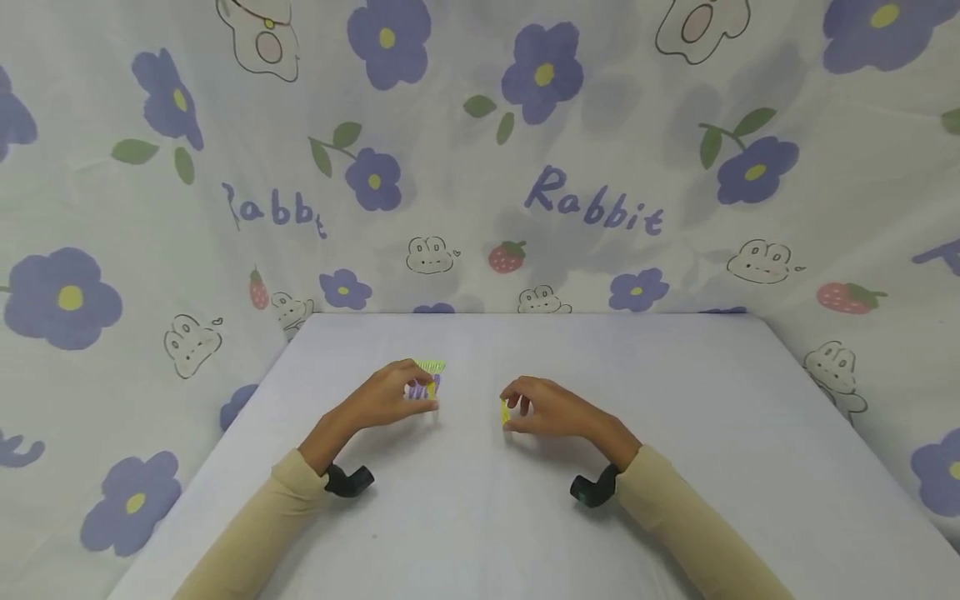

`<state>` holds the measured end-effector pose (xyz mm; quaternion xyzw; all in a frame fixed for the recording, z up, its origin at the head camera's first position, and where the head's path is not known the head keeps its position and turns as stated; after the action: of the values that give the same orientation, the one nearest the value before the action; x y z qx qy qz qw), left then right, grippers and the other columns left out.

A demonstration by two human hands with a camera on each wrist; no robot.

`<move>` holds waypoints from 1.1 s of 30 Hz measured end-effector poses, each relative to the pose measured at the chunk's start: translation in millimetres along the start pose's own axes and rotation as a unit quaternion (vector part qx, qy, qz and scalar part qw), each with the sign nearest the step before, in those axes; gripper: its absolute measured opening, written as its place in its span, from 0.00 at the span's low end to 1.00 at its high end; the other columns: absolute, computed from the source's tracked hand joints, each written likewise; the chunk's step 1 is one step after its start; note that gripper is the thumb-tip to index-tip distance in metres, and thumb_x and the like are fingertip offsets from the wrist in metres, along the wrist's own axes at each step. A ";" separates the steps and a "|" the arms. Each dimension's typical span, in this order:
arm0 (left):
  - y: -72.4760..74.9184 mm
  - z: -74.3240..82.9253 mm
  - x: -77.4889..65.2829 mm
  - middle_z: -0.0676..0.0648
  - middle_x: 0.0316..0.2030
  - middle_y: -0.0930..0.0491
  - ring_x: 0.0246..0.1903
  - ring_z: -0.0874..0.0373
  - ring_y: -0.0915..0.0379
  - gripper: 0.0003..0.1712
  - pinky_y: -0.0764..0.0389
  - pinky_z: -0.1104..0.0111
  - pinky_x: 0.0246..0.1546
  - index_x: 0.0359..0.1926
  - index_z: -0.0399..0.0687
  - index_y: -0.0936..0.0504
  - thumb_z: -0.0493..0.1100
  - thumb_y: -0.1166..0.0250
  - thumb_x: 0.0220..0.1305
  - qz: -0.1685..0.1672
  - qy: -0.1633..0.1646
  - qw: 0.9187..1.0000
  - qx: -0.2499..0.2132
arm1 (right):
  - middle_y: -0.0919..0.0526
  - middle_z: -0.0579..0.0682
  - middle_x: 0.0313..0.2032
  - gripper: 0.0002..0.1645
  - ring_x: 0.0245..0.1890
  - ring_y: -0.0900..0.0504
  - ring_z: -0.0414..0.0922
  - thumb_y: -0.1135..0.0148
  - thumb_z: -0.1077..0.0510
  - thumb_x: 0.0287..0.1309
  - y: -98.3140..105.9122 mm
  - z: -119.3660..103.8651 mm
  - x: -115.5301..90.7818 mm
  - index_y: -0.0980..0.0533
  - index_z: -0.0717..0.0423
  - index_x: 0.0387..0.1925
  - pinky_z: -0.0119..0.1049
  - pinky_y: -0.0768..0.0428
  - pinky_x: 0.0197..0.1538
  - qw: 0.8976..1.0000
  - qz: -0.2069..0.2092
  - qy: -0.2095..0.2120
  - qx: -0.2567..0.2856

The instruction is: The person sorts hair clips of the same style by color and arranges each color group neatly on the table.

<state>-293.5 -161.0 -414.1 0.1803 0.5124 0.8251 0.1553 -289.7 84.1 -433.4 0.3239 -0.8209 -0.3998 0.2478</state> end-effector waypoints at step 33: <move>-1.0 -53.3 -29.4 0.49 0.50 0.22 0.48 0.53 0.22 0.26 0.19 0.58 0.49 0.54 0.46 0.18 0.52 0.26 0.58 0.017 0.073 0.997 -0.022 | 0.19 0.46 0.41 0.29 0.39 0.19 0.39 0.27 0.50 0.57 -50.3 -41.2 89.4 0.23 0.59 0.55 0.28 0.20 0.42 1.000 -0.008 -0.013 0.020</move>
<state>-291.7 -215.7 -440.9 0.1251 0.5005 0.8499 0.1072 -305.2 -25.3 -438.3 0.3299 -0.8292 -0.3895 0.2279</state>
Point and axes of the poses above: each hand's wrist, its own x-axis towards the middle knuckle, its own y-axis out of the back of the hand, z = x × y, the point moved 7 cm from there along x, towards the middle knuckle
